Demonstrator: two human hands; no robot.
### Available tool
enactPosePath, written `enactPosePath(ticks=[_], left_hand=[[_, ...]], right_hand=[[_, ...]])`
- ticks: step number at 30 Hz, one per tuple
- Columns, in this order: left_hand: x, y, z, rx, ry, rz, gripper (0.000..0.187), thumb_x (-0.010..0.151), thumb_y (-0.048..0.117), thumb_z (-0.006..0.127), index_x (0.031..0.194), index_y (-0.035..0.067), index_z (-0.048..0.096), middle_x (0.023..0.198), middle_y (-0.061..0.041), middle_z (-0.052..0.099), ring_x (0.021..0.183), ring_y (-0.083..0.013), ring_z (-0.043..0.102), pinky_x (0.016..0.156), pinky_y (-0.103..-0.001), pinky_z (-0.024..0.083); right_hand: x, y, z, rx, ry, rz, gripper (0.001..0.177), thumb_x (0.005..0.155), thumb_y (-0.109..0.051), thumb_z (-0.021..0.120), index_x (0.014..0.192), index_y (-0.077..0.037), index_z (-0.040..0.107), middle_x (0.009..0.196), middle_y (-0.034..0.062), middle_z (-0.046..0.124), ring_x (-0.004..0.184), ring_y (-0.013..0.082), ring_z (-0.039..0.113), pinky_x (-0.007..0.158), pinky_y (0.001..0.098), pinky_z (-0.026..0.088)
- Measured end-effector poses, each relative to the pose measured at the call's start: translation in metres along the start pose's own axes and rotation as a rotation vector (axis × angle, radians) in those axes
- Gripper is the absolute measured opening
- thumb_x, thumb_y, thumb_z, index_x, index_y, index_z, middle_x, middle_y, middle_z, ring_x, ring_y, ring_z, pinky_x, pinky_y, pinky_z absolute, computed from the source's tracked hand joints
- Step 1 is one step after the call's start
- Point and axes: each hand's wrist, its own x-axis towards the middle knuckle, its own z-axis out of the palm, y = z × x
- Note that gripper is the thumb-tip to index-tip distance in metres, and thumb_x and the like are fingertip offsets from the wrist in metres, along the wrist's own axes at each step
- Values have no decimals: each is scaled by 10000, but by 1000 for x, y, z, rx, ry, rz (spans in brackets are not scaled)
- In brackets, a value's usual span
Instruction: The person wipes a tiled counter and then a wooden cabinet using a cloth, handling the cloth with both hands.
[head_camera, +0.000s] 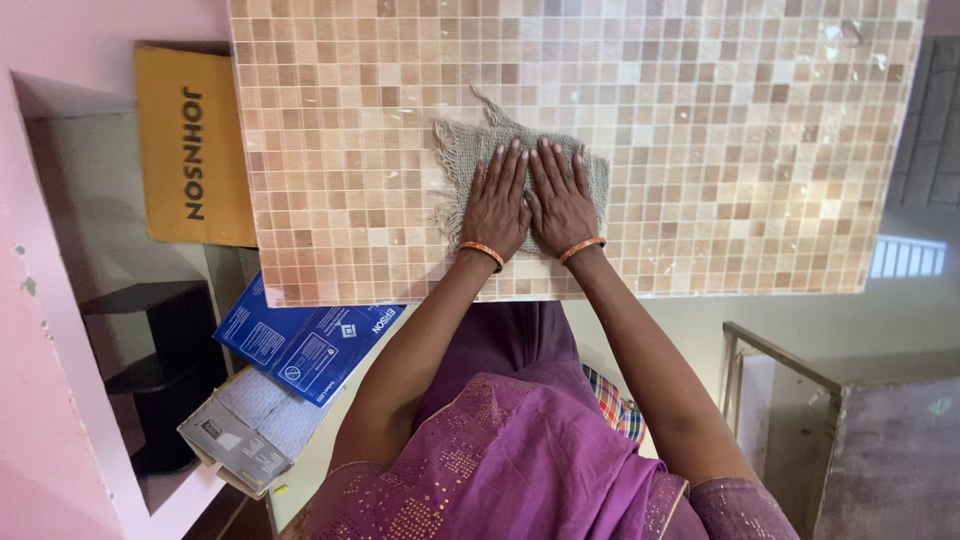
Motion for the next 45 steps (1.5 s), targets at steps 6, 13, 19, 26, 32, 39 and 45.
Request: enactPosePath(ticks=[6, 13, 19, 26, 32, 39, 45], left_hand=[[45, 75, 9, -28, -57, 91, 713, 1029, 311, 357, 1661, 78, 125, 1740, -93, 58, 1606, -259, 37, 1303, -464, 16], [87, 153, 27, -7, -82, 190, 718, 1025, 308, 352, 1662, 97, 97, 1739, -73, 29, 1602, -235, 17, 1304, -454, 5], [115, 216, 34, -6, -135, 258, 726, 1020, 310, 353, 1667, 96, 103, 1743, -74, 33, 1609, -235, 22, 1308, -448, -1], [142, 287, 50, -49, -143, 380, 710, 1036, 354, 349, 1658, 73, 153, 1739, -84, 76, 1606, -246, 45, 1304, -458, 5], [160, 345, 61, -17, -140, 500, 703, 1050, 375, 338, 1656, 54, 181, 1737, -106, 107, 1608, -261, 69, 1307, -460, 10], [170, 402, 78, -63, -135, 607, 675, 1064, 364, 331, 1657, 75, 187, 1736, -85, 123, 1606, -247, 93, 1319, -455, 42], [169, 441, 83, -18, -166, 700, 699, 1049, 355, 354, 1658, 61, 175, 1736, -92, 124, 1608, -246, 99, 1321, -448, 60]], right_hand=[[-26, 79, -19, -13, 24, 92, 617, 1102, -310, 358, 1653, -49, 261, 1734, 126, 181, 1610, 262, 118, 1303, 474, 38], [-59, 159, -36, -13, 62, 172, 628, 1104, -305, 372, 1657, -40, 239, 1738, 135, 158, 1613, 266, 105, 1307, 474, 35], [-90, 216, -52, 19, 102, 233, 640, 1091, -273, 393, 1663, -35, 233, 1744, 138, 158, 1622, 274, 109, 1316, 482, 39], [-130, 278, -65, 14, 121, 347, 658, 1073, -245, 414, 1663, -25, 220, 1744, 148, 151, 1619, 292, 106, 1308, 495, 38], [-164, 322, -80, 36, 118, 474, 676, 1053, -234, 438, 1661, -37, 219, 1741, 153, 152, 1614, 294, 116, 1306, 500, 43], [-209, 358, -87, 19, 247, 528, 627, 1112, -223, 448, 1677, -71, 222, 1746, 150, 179, 1625, 306, 143, 1324, 515, 61], [-243, 374, -87, 37, 294, 640, 643, 1102, -192, 461, 1683, -65, 218, 1748, 158, 181, 1623, 324, 162, 1325, 529, 101]])
